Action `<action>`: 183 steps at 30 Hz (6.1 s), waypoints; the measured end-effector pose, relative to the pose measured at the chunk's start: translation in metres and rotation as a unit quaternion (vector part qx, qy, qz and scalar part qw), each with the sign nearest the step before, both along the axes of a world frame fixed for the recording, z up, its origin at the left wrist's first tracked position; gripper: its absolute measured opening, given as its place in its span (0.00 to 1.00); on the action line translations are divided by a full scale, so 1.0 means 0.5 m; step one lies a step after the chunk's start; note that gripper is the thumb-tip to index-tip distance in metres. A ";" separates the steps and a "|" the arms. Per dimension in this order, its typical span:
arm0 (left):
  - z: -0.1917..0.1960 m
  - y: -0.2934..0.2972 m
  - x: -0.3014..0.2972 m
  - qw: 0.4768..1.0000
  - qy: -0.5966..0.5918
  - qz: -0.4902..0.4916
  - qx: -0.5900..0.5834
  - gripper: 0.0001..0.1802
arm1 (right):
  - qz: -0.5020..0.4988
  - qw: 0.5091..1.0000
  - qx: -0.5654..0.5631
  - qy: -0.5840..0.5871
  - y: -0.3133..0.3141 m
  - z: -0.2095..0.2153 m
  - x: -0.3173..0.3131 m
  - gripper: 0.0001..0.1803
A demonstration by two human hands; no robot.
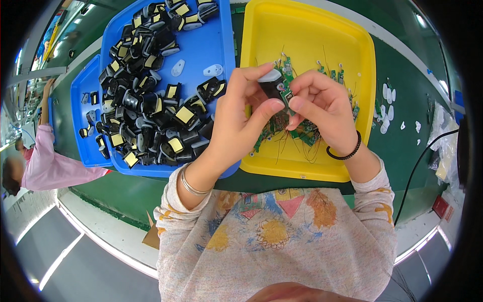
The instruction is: The person repeatedly picks small black plastic housings from a blue bin and green circuit boards from a yellow bin, then inserts the boards into the housings. The assembled units are placed back into the blue bin. The process is continuous and repetitive throughout the clip.
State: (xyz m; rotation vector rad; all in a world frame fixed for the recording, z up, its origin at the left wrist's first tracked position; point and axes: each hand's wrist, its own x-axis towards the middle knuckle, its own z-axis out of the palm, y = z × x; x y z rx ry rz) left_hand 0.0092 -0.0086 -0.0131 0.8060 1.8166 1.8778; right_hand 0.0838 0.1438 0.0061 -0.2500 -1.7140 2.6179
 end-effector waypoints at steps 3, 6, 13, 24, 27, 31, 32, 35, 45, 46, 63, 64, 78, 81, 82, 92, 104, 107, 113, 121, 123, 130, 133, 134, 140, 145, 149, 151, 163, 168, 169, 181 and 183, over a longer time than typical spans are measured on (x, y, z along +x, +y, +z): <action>0.000 0.002 -0.002 0.998 0.058 0.012 -0.003 0.23 | 0.027 0.999 0.003 -0.023 0.002 -0.002 -0.001 0.04; 0.001 0.000 -0.004 0.997 0.071 -0.003 -0.004 0.24 | 0.009 1.000 0.021 -0.011 -0.004 0.000 0.001 0.04; 0.028 -0.001 -0.014 0.997 0.036 -0.060 0.027 0.22 | -0.101 0.871 0.450 0.166 -0.018 0.000 0.001 0.05; 0.019 -0.008 -0.013 0.997 -0.036 -0.046 0.052 0.23 | -0.080 0.886 0.426 0.161 -0.017 0.000 0.004 0.05; 0.025 -0.020 -0.027 0.998 0.014 -0.063 -0.028 0.25 | -0.060 0.948 0.295 0.104 -0.017 -0.006 0.008 0.04; 0.017 -0.021 -0.030 0.998 -0.005 -0.065 0.001 0.28 | -0.033 0.985 0.158 0.062 -0.014 -0.011 0.010 0.04; 0.020 -0.013 -0.023 0.997 -0.017 -0.063 0.031 0.28 | -0.028 0.988 0.142 0.061 -0.014 -0.013 0.009 0.04; 0.034 -0.003 -0.011 0.990 -0.098 -0.072 0.072 0.29 | -0.006 0.939 0.319 0.130 -0.007 -0.004 0.003 0.03; 0.038 -0.012 -0.016 0.993 -0.087 -0.084 0.009 0.27 | 0.002 0.927 0.345 0.146 -0.010 -0.005 -0.001 0.04; 0.038 -0.012 -0.014 0.993 -0.077 -0.084 0.012 0.27 | 0.002 0.924 0.354 0.146 -0.010 -0.002 0.000 0.04; 0.003 -0.153 -0.180 0.689 0.402 0.343 -0.496 0.15 | -0.124 0.699 0.671 0.215 0.190 -0.013 -0.258 0.07; -0.002 -0.153 -0.185 0.658 0.387 0.328 -0.557 0.16 | -0.133 0.667 0.715 0.160 0.241 -0.030 -0.285 0.09; 0.031 -0.114 -0.181 0.725 0.444 0.413 -0.328 0.19 | -0.026 0.636 0.718 0.281 0.132 -0.022 -0.167 0.07; 0.033 -0.097 -0.167 0.742 0.470 0.401 -0.262 0.20 | 0.067 0.692 0.682 0.227 0.072 -0.018 -0.096 0.08; 0.032 -0.094 -0.162 0.757 0.463 0.394 -0.241 0.19 | 0.089 0.708 0.666 0.215 0.060 -0.018 -0.081 0.09; 0.009 -0.041 -0.094 0.953 0.209 0.207 -0.066 0.16 | 0.048 0.659 0.750 0.021 0.010 -0.008 0.007 0.16; 0.021 -0.008 -0.036 0.992 0.077 0.029 -0.094 0.16 | -0.008 0.676 0.734 -0.064 -0.008 -0.022 0.061 0.17; 0.024 -0.003 -0.032 0.991 0.093 0.024 -0.093 0.14 | -0.007 0.641 0.766 -0.054 -0.015 -0.021 0.071 0.17; 0.017 -0.002 -0.038 0.986 0.100 0.024 -0.129 0.11 | 0.125 0.847 0.511 -0.070 0.062 0.008 0.028 0.14; 0.005 0.001 -0.033 0.988 0.101 0.049 -0.110 0.14 | 0.089 0.993 0.022 0.080 0.011 0.023 -0.052 0.05; 0.003 0.000 -0.045 0.966 0.232 0.058 -0.099 0.13 | 0.081 0.995 -0.003 0.066 0.017 0.014 -0.048 0.07; 0.019 -0.008 -0.030 0.988 0.111 0.016 -0.105 0.14 | 0.066 0.984 0.130 0.101 0.017 -0.006 -0.032 0.12; 0.021 -0.008 -0.020 0.996 -0.084 -0.021 -0.009 0.13 | -0.001 0.946 0.274 0.174 0.009 -0.010 -0.029 0.11; 0.019 -0.008 -0.019 0.989 -0.142 -0.028 0.023 0.13 | -0.005 0.951 0.260 0.166 0.005 -0.013 -0.026 0.11; 0.012 0.000 -0.022 0.974 -0.207 -0.025 0.083 0.10 | -0.016 0.963 0.243 0.119 0.015 -0.005 -0.013 0.08; 0.009 -0.001 -0.019 0.975 -0.209 0.001 0.070 0.11 | -0.097 0.935 0.301 0.162 0.019 -0.008 -0.034 0.03; 0.007 -0.007 -0.018 0.965 -0.240 0.002 0.110 0.11 | -0.123 0.880 0.404 0.218 0.017 0.003 -0.037 0.09; 0.015 -0.003 -0.015 0.956 -0.262 -0.008 0.128 0.11 | -0.146 0.828 0.467 0.275 0.018 -0.002 -0.043 0.10; 0.013 -0.006 -0.014 0.966 -0.222 0.006 0.130 0.12 | -0.155 0.775 0.531 0.306 0.014 -0.010 -0.048 0.12; 0.018 -0.005 -0.015 0.963 -0.239 -0.004 0.123 0.12 | -0.150 0.761 0.545 0.318 0.011 -0.012 -0.047 0.12; 0.019 -0.005 -0.015 0.964 -0.237 -0.005 0.122 0.12 | -0.150 0.755 0.550 0.324 0.011 -0.012 -0.046 0.12; 0.021 -0.007 -0.016 0.975 -0.190 -0.001 0.118 0.11 | -0.150 0.775 0.532 0.307 0.004 -0.005 -0.037 0.12; 0.020 -0.007 -0.016 0.976 -0.178 -0.007 0.123 0.12 | -0.149 0.776 0.535 0.299 0.005 -0.005 -0.038 0.11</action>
